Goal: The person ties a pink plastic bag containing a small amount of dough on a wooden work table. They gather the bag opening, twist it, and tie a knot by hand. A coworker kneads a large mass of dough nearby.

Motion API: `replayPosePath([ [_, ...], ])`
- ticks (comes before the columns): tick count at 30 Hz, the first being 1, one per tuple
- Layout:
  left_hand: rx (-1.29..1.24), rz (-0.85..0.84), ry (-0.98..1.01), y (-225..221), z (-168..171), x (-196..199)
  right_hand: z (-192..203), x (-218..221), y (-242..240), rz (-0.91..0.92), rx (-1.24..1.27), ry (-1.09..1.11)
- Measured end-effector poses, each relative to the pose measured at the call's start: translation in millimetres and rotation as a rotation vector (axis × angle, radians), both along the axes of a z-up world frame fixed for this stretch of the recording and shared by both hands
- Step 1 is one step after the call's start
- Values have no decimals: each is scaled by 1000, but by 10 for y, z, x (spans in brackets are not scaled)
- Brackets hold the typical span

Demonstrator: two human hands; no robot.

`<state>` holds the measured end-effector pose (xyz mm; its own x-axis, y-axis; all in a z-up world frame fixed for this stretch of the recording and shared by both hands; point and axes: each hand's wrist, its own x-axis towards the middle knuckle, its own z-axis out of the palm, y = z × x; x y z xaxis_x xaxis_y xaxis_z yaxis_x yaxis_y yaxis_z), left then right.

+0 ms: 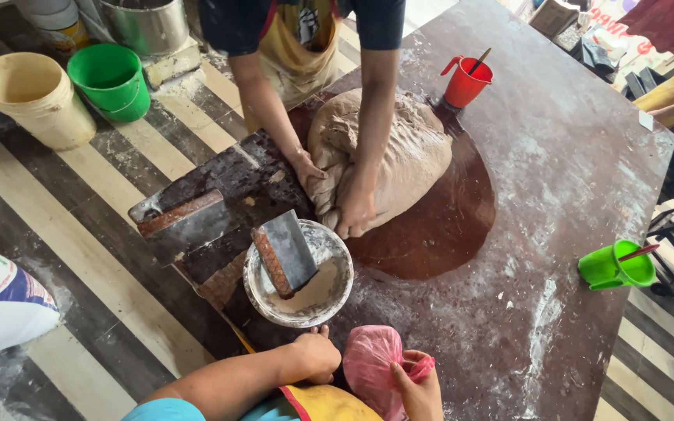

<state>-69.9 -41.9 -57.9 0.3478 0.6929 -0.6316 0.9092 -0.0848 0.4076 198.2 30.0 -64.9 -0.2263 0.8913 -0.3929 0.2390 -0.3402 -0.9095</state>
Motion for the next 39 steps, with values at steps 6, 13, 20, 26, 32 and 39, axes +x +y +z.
replayPosePath([
  [6,41,-41,-17,15,-147,26,24,-28,-5,130,11,-209],
  [13,70,-69,-24,26,-305,37,315,-173,-91,216,131,-420],
  [20,45,-32,-56,13,-77,34,208,-112,-112,129,110,-204],
  [26,45,-20,-43,-48,58,19,255,-173,-211,52,228,-145],
  [32,8,33,-56,-205,347,-119,762,-494,-486,-34,416,-396],
  [39,408,177,-720,-485,872,-155,1335,-757,-672,-32,554,-485],
])
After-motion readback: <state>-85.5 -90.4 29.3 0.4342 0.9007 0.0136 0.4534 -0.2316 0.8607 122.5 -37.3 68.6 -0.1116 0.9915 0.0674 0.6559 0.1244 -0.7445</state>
